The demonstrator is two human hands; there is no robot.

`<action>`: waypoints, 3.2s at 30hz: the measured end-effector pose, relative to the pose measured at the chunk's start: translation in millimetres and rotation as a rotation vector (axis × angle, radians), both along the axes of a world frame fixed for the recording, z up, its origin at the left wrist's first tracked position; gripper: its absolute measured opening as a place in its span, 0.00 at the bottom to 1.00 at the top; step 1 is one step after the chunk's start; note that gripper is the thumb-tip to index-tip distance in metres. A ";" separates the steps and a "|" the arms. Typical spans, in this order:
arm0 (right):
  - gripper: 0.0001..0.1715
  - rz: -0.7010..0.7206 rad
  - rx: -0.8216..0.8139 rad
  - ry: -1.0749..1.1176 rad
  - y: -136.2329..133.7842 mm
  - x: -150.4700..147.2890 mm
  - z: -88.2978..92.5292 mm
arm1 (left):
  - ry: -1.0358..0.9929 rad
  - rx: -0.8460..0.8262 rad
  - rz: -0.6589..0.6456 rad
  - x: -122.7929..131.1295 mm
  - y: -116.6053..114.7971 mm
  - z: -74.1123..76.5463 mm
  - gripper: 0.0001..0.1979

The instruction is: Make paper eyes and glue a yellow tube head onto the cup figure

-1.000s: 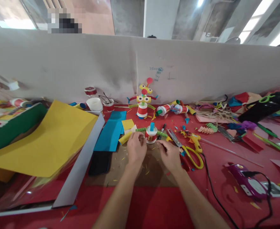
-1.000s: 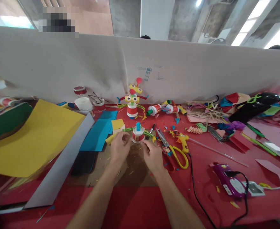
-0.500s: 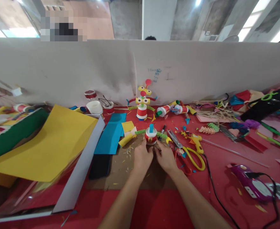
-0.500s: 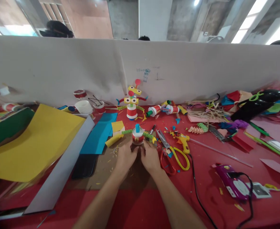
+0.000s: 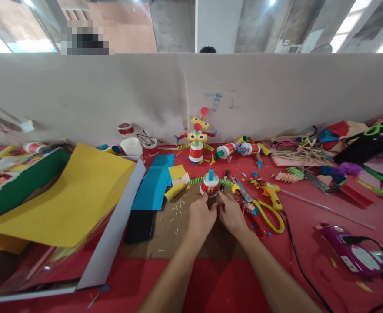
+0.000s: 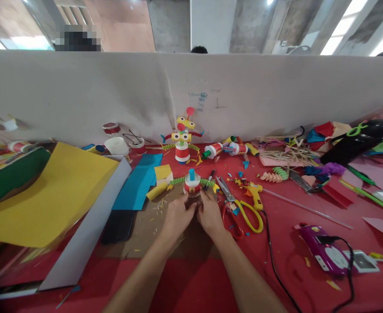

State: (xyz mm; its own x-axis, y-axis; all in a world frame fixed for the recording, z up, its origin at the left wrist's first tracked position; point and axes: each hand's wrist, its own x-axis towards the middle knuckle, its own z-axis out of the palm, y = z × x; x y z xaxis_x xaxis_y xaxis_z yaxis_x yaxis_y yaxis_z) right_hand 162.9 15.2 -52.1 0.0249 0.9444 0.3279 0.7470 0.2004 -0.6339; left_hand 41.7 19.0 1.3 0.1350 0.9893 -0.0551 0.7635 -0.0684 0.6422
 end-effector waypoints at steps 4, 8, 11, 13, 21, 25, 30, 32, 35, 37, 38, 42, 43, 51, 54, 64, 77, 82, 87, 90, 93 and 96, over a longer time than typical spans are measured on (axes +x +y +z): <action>0.27 -0.043 0.003 -0.020 -2.3 0.2 2.3 | 0.086 0.010 -0.031 -1.7 0.2 0.1 0.14; 0.23 -0.073 -0.004 -0.037 -6.0 1.2 6.8 | 0.223 0.016 -0.009 -0.6 -2.5 -0.2 0.14; 0.15 -0.070 0.022 -0.022 -11.3 0.8 14.3 | 0.296 0.023 0.007 -5.8 -3.6 6.0 0.12; 0.13 -0.048 0.078 -0.011 -15.3 -0.3 19.6 | 0.283 0.022 0.033 -18.0 -1.1 14.6 0.10; 0.13 -0.013 0.252 0.099 -23.5 -5.0 28.1 | 0.331 0.221 0.309 -90.1 31.0 11.9 0.15; 0.13 0.000 0.270 0.115 -24.4 -5.2 31.4 | 0.357 0.131 0.283 -96.1 39.6 -7.6 0.19; 0.10 -0.034 0.356 0.076 -23.6 -3.2 35.8 | -0.283 0.212 0.475 -99.6 40.9 3.4 0.18; 0.09 -0.046 0.367 0.094 -23.2 -3.3 35.8 | -0.769 0.148 0.478 -100.5 39.3 12.5 0.20; 0.11 -0.029 0.339 0.145 -23.0 -4.5 33.1 | -1.340 -0.092 0.321 -98.9 35.6 22.1 0.15; 0.11 -0.001 0.335 0.157 -23.7 -5.2 30.7 | -1.561 -0.241 0.221 -96.4 33.3 25.1 0.11; 0.12 0.010 0.339 0.164 -24.3 -5.4 29.7 | -1.629 -0.305 0.183 -95.1 32.2 25.8 0.10; 0.12 0.033 0.322 0.268 -28.5 -4.9 27.4 | -1.623 -0.448 0.016 -90.5 26.2 26.7 0.12; 0.11 0.028 0.306 0.340 -29.4 -4.8 27.3 | -1.549 -0.444 -0.041 -89.3 24.2 26.6 0.13; 0.19 0.196 0.004 0.866 -30.5 -10.6 34.9 | -0.949 -0.426 -0.345 -79.3 21.2 19.3 0.19; 0.16 0.142 -0.054 0.817 -29.9 -13.6 37.4 | -0.841 -0.405 -0.298 -79.0 25.1 15.9 0.21; 0.14 0.186 0.094 0.696 -29.6 -13.8 39.2 | -0.898 -0.368 -0.269 -80.3 23.6 21.1 0.19; 0.15 -0.298 0.467 0.908 -21.6 6.0 46.7 | -0.286 -0.318 -0.400 -60.6 27.3 8.0 0.18; 0.17 -0.358 0.476 0.876 -17.8 12.0 49.5 | -0.193 -0.321 -0.399 -64.2 28.2 6.4 0.27; 0.22 -0.364 0.483 0.868 -19.9 10.8 50.1 | -0.280 -0.129 0.006 -109.8 36.8 5.3 0.13; 0.22 -0.352 0.451 0.875 -20.7 7.4 51.1 | -0.114 0.142 0.336 -123.4 44.7 -5.5 0.10; 0.16 -0.338 0.427 0.881 -20.4 4.5 52.3 | 0.122 0.223 0.284 -117.3 51.0 -15.6 0.09; 0.11 -0.342 0.437 0.866 -19.4 3.8 52.3 | 0.144 0.234 0.070 -103.4 55.3 -19.6 0.12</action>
State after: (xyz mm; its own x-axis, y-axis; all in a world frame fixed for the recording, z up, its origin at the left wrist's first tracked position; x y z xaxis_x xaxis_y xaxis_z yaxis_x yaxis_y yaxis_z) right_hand 166.6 -4.2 0.2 0.6615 0.6447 0.3830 0.1286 0.4057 -0.9049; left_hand -61.7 74.3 -18.3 0.0728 0.9840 0.1628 0.8537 -0.1459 0.4999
